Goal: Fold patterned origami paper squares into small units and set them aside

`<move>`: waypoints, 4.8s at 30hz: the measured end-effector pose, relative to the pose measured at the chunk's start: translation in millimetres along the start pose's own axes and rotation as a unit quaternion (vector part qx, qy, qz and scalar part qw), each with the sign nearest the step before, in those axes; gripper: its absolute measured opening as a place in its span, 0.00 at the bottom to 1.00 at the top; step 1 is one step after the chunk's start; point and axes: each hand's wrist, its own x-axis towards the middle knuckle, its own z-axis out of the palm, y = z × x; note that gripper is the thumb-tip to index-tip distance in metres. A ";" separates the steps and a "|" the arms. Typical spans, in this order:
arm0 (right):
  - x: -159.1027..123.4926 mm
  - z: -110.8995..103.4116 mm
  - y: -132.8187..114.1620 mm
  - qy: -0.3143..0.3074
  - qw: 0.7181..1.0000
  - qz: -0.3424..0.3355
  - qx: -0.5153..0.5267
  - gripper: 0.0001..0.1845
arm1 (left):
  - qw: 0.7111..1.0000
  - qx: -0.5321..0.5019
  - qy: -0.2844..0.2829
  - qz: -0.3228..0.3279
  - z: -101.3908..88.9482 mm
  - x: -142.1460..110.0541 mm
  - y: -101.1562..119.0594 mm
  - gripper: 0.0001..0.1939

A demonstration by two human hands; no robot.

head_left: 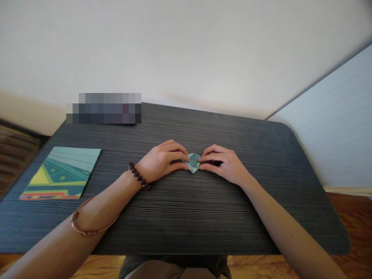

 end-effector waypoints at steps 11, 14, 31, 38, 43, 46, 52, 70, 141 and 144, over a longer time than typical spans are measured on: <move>-1.7 2.4 1.0 0.032 0.999 -0.014 -0.021 0.09 | 1.000 0.025 0.015 -0.006 0.8 0.3 1.5 0.10; -2.0 3.7 0.2 0.026 0.999 -0.023 -0.042 0.09 | 0.999 0.053 0.006 0.005 0.4 0.4 3.8 0.11; -4.4 6.0 0.3 0.036 0.995 -0.039 -0.088 0.09 | 0.984 0.177 -0.016 0.023 4.6 3.8 16.4 0.14; -4.1 2.6 1.4 0.008 0.993 -0.072 -0.091 0.10 | 0.983 0.181 -0.014 0.035 5.8 3.0 14.4 0.12; -4.7 4.7 -0.9 0.008 0.987 -0.094 -0.131 0.09 | 0.984 0.176 -0.004 0.039 5.2 2.0 14.0 0.13; -5.0 6.6 -1.4 0.017 0.986 -0.098 -0.136 0.08 | 0.982 0.182 -0.012 0.042 4.5 2.6 15.0 0.13; -5.0 8.4 -0.5 0.037 0.989 -0.089 -0.113 0.07 | 0.981 0.189 -0.026 0.031 5.4 3.5 17.2 0.14; -2.6 7.8 -4.9 0.058 0.997 -0.024 -0.048 0.07 | 0.982 0.188 -0.020 0.024 8.6 5.2 21.0 0.12; 6.7 5.4 -8.3 0.027 0.985 0.159 -0.055 0.10 | 0.973 0.134 -0.028 -0.184 11.0 14.8 21.9 0.12; 7.0 12.5 -12.5 0.054 0.981 0.165 -0.092 0.11 | 0.971 0.137 -0.032 -0.193 8.6 14.9 22.2 0.12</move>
